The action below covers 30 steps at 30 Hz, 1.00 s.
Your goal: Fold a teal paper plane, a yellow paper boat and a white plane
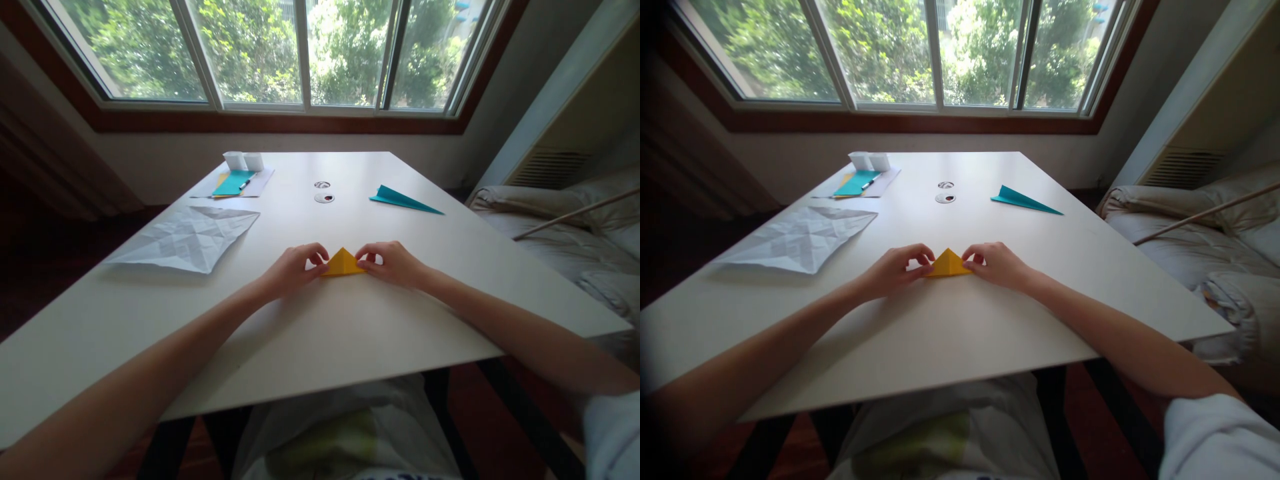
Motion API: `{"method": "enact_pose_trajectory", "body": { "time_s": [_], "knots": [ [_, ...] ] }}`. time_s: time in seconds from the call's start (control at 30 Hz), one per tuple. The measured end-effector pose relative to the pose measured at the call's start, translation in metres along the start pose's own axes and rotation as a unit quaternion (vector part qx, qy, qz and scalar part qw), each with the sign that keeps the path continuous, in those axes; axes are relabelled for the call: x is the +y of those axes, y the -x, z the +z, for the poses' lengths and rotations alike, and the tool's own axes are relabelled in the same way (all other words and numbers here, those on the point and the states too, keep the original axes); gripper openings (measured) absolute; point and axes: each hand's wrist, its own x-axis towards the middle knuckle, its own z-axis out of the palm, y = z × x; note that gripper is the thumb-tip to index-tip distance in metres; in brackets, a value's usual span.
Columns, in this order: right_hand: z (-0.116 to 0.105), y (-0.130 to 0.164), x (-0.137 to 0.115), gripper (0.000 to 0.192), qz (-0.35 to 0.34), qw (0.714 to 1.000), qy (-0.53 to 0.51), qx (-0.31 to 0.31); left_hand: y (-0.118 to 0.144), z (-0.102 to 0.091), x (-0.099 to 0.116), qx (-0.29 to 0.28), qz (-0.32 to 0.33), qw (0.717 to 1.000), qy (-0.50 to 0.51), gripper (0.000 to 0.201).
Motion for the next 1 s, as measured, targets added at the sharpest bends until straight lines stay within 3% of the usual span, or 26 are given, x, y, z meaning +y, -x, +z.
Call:
{"method": "enact_pose_trajectory", "body": {
  "time_s": [0.1, 0.2, 0.37, 0.6, 0.87, 1.0],
  "knots": [
    [0.003, -0.001, -0.001, 0.015, 0.024, 1.000, -0.013, 0.010, -0.003, 0.004, -0.004, -0.001, -0.039, 0.998, 0.048, 0.029],
    [0.006, -0.003, 0.000, 0.015, 0.011, 1.000, -0.009, 0.017, -0.005, 0.007, -0.004, -0.021, -0.047, 0.998, 0.031, 0.027],
    [0.012, -0.005, 0.006, 0.015, -0.032, 0.999, 0.013, 0.031, -0.005, 0.011, -0.005, -0.002, -0.021, 0.999, -0.036, 0.027],
    [0.018, -0.005, 0.009, 0.028, -0.088, 0.995, 0.056, 0.000, -0.007, 0.018, -0.013, -0.012, 0.006, 1.000, -0.025, 0.031],
    [0.019, -0.003, 0.008, 0.032, -0.093, 0.990, 0.101, -0.011, -0.006, 0.017, -0.013, -0.017, 0.013, 0.999, -0.039, 0.030],
    [0.018, -0.001, 0.007, 0.037, -0.111, 0.986, 0.125, -0.012, -0.001, 0.016, -0.006, 0.000, 0.083, 0.994, -0.074, 0.031]
  ]
}}
